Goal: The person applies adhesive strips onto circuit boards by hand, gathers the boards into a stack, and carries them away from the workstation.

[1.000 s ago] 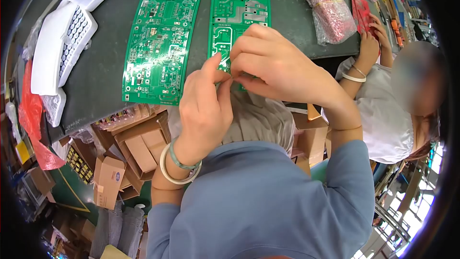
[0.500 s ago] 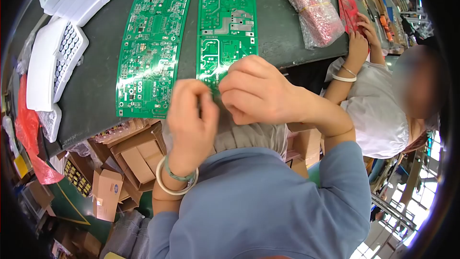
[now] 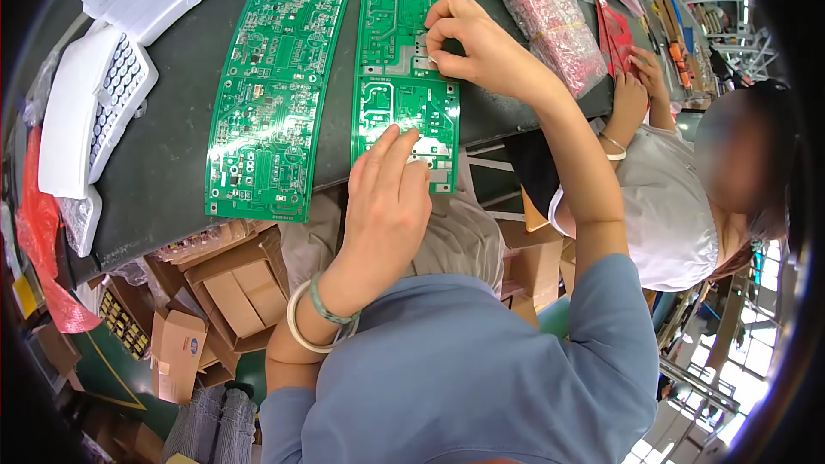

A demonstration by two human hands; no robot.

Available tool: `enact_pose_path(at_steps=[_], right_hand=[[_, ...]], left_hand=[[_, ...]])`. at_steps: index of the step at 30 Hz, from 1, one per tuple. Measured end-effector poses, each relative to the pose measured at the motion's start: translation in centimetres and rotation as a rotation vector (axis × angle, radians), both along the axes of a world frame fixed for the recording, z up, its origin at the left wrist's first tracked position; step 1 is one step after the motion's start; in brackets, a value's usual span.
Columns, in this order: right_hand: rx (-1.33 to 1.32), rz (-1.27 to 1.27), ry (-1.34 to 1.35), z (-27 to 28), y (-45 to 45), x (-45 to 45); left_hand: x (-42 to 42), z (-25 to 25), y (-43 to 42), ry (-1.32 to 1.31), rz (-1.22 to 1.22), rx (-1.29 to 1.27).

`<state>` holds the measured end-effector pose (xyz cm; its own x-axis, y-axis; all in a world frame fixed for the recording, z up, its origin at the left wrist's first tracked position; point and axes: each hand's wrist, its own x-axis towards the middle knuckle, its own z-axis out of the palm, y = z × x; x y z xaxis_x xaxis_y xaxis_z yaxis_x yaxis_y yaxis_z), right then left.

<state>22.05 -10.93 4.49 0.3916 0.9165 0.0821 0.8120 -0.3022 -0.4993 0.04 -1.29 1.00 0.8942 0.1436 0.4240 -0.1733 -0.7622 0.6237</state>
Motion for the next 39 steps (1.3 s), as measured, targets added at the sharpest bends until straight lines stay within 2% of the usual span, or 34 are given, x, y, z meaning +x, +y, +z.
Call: enact_pose_path(at_steps=[5,8,10,13,14,15,16,18,19,21,26,30,33,35,38,39], right_hand=[[0.004,0.012,-0.038,0.1,0.3,0.3],[-0.032,-0.065,0.107,0.6,0.5,0.4],[0.026,-0.3,0.144,0.7,0.9,0.2],[0.09,-0.337,0.224,0.9,0.5,-0.1],[0.161,-0.342,0.233,1.2,0.3,-0.7],[0.15,-0.323,0.229,1.8,-0.1,-1.7],[0.139,-0.308,0.227,2.5,-0.5,-3.1],[0.211,-0.084,0.196,3.4,-0.8,-6.4],[0.217,-0.026,0.201,3.4,-0.8,-7.8],[0.228,0.028,0.219,3.6,-0.6,-9.7],[0.14,0.187,-0.011,4.0,-0.2,-10.6],[0.151,0.223,-0.058,3.3,0.1,-10.7],[0.228,0.288,-0.202,2.3,0.2,-11.0],[0.319,0.364,-0.523,2.1,-0.2,-11.7],[0.448,0.402,-0.485,1.9,-0.3,-12.6],[0.338,0.341,-0.321,1.5,-0.2,-11.5]], left_hand=[[0.0,0.0,-0.1,0.012,0.011,-0.036],[0.0,0.0,-0.1,0.009,0.014,-0.062],[-0.1,0.1,0.0,0.005,0.009,-0.077],[-0.2,0.3,0.6,-0.038,0.003,-0.177],[-0.5,0.9,0.9,-0.007,-0.001,-0.354],[-0.7,1.4,1.3,0.027,-0.005,-0.533],[-0.9,1.7,1.7,0.032,0.003,-0.535],[-1.2,2.0,2.3,0.011,0.014,-0.602],[-0.9,1.8,2.3,-0.109,0.048,-0.508],[-1.1,2.0,2.2,-0.087,0.075,-0.46],[-1.5,1.7,1.7,-0.168,0.144,-0.299],[-1.6,1.2,1.8,-0.244,0.14,-0.219],[-2.1,1.2,1.5,-0.24,0.123,-0.268],[-2.6,1.3,1.1,-0.184,0.142,-0.767],[-2.0,0.7,2.8,-0.325,0.262,-0.82],[-2.1,1.0,3.0,-0.252,0.271,-0.717]])
